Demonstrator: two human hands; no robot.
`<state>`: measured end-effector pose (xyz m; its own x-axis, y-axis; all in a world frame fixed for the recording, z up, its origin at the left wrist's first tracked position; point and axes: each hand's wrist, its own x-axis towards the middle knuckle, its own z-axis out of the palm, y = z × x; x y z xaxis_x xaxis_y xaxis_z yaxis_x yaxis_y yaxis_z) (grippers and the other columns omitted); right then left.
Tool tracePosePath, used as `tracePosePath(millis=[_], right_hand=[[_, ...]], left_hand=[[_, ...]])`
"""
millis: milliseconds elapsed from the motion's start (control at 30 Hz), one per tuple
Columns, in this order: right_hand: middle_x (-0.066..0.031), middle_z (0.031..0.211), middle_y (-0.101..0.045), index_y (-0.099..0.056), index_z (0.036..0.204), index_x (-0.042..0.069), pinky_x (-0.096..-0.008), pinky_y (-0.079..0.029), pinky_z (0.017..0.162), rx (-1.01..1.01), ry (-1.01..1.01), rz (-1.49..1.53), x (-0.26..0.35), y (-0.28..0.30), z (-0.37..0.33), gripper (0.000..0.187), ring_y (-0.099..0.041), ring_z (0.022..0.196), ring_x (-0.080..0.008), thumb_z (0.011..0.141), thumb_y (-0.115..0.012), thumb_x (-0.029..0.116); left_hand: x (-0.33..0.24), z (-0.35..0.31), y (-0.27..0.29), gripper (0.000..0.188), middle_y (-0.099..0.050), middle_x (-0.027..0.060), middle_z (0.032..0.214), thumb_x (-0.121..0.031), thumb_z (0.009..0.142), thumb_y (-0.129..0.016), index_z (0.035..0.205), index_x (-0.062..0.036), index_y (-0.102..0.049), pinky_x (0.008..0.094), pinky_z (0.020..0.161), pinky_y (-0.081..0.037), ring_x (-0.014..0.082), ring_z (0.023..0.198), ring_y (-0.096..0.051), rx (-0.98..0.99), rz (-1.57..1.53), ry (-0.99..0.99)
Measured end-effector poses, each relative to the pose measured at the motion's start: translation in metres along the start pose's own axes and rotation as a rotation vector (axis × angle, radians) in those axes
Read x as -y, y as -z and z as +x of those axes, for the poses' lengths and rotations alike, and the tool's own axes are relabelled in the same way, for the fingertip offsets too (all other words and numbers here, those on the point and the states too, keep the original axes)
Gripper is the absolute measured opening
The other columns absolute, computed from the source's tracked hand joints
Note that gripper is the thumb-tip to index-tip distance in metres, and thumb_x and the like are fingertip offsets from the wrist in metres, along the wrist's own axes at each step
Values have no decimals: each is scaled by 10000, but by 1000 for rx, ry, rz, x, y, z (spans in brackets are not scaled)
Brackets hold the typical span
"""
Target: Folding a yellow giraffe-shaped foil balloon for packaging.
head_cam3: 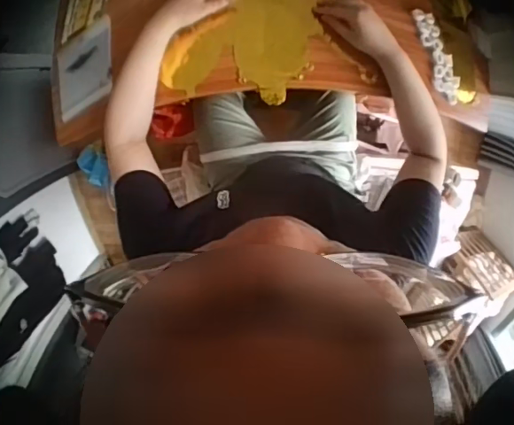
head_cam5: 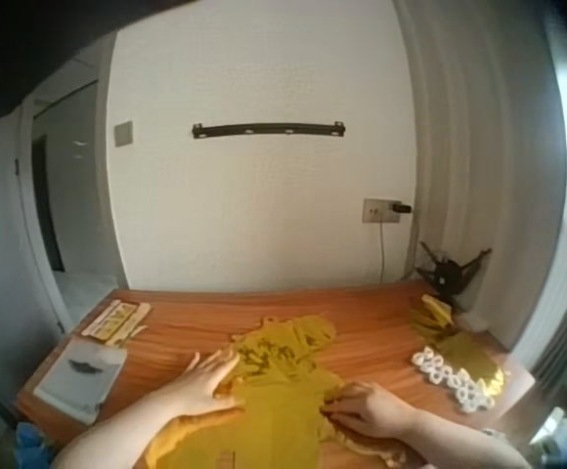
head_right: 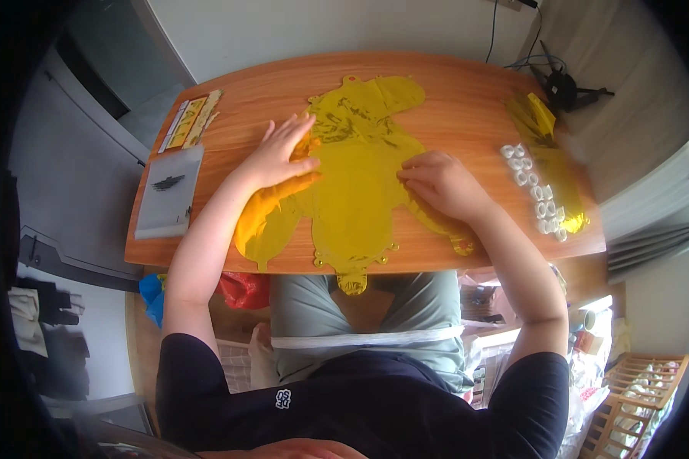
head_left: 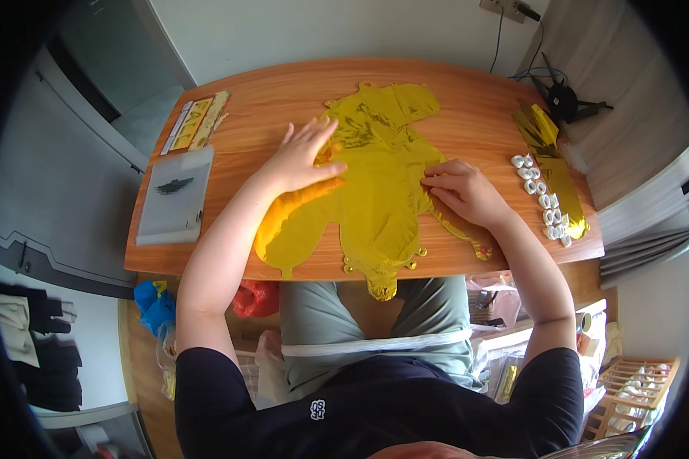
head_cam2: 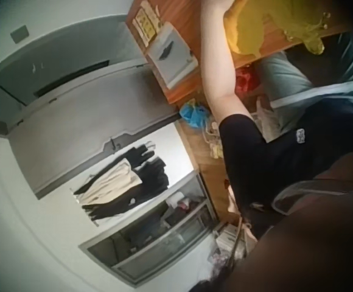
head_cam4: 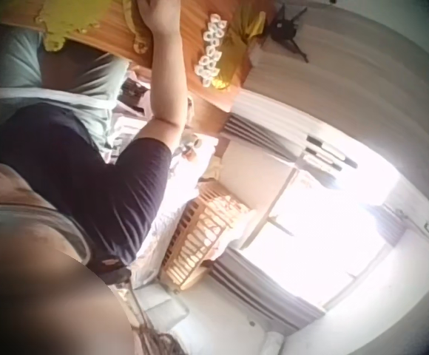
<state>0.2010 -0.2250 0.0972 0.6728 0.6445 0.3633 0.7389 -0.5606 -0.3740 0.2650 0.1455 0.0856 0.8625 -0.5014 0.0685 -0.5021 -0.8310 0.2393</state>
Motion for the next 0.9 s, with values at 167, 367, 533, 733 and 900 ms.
tracePosePath(millis=[167,367,533,733,900], right_hand=[[-147,1176,-703,-751,1101,21,-421,-506,949,-1,5,-3,-1,0,1,228,-644,1083,-342,882,-691,44],[-150,1174,-703,-749,1098,18,-423,-503,953,1,7,-32,0,-2,2,223,-647,1092,-340,885,-686,33],[-152,1181,-703,-749,1106,19,-422,-501,955,4,0,-38,-2,-4,1,228,-649,1089,-336,888,-680,28],[-151,1189,-703,-751,1106,19,-422,-502,953,12,6,-21,-3,-1,1,227,-650,1089,-334,892,-677,30],[-151,1187,-701,-749,1106,13,-416,-506,951,13,-6,-16,-6,-2,1,226,-651,1090,-336,892,-677,29]], left_hand=[[12,-3,16,739,-243,123,1686,-613,1054,-356,1607,-125,-307,534,1275,23,263,1575,-175,-50,-98,99],[12,-12,12,736,-259,113,1686,-588,1020,-496,1602,-164,-343,532,1272,-1,245,1582,-157,17,-22,110],[5,-8,2,878,-248,134,1685,-735,951,-476,1605,-166,-335,549,1268,35,277,1579,-159,-10,-43,7],[-4,-9,-5,953,-263,128,1681,-792,879,-535,1601,-197,-352,554,1269,9,287,1574,-182,35,69,-62],[0,-8,-11,1008,-276,138,1674,-798,865,-551,1622,-185,-289,539,1274,-18,292,1572,-187,25,29,-66]])
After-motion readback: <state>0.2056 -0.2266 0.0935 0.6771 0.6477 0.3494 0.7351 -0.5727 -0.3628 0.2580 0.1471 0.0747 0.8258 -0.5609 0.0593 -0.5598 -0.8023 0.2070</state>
